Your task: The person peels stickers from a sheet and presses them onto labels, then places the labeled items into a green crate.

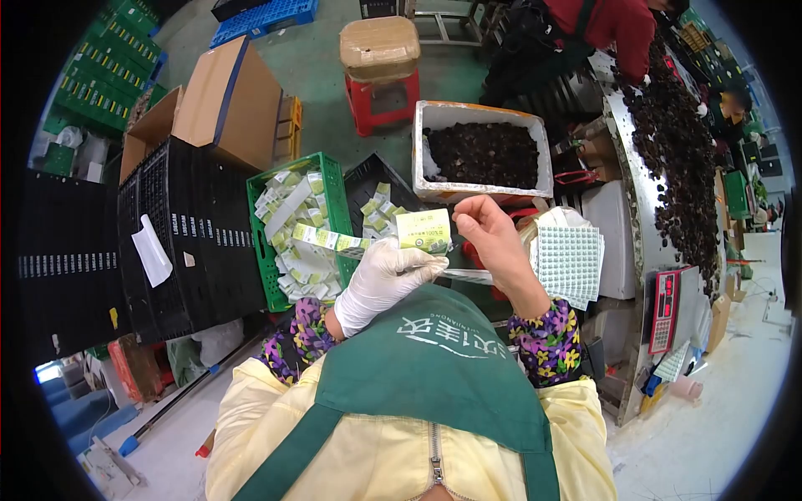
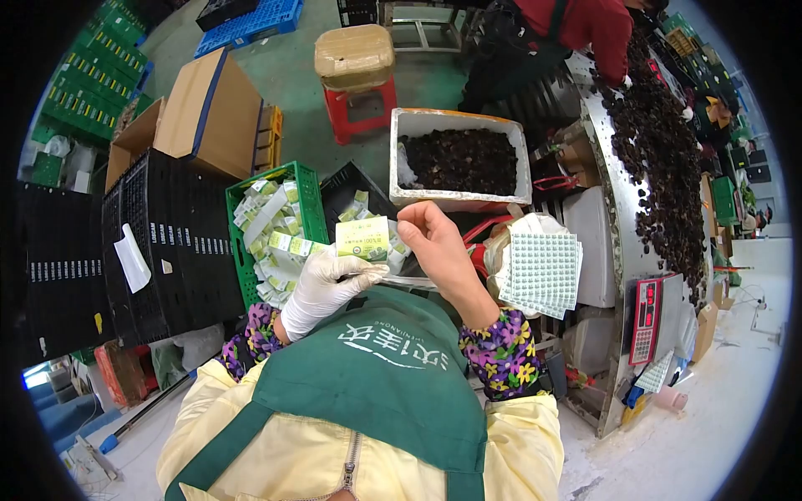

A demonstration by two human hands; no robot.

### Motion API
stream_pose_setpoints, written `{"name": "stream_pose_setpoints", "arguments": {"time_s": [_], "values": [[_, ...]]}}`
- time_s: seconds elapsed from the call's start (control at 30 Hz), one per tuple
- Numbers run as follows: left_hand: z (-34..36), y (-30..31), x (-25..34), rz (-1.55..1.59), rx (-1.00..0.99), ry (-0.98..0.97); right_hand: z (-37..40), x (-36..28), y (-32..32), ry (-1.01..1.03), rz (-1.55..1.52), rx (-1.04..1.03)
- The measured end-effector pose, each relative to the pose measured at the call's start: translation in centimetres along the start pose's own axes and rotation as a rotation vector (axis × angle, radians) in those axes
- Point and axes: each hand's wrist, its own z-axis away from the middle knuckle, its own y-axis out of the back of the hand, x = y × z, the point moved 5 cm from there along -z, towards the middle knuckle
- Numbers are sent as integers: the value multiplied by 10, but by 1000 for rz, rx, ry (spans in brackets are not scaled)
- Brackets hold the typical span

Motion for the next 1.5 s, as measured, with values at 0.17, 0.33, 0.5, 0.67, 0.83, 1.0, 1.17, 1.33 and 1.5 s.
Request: {"name": "stream_pose_setpoints", "arguments": {"time_s": [0.17, 0.33, 0.5, 0.67, 0.83, 1.0, 1.17, 1.33, 1.5], "values": [[-3, 7, -4, 0, 88, -21, 25, -33, 1, 335, 355, 4], [-1, 26, -35, 433, 282, 372, 41, -42, 17, 534, 1063, 84], [-5, 22, -30, 489, 254, 311, 41, -36, 28, 449, 928, 110], [-5, 26, -30, 437, 356, 348, 41, -31, 28, 392, 1013, -4], [-8, 21, -29, 402, 361, 328, 43, -65, 8, 762, 1018, 178], [-11, 17, -24, 369, 358, 304, 37, -52, -2, 922, 1147, 133], [-10, 16, -35, 383, 339, 420, 39, -45, -12, 1056, 1316, 251], [-11, 15, -29, 349, 332, 378, 34, -47, -10, 905, 1267, 240], [-13, 19, -40, 372, 347, 461, 45, -47, -14, 1103, 1297, 217]]}}
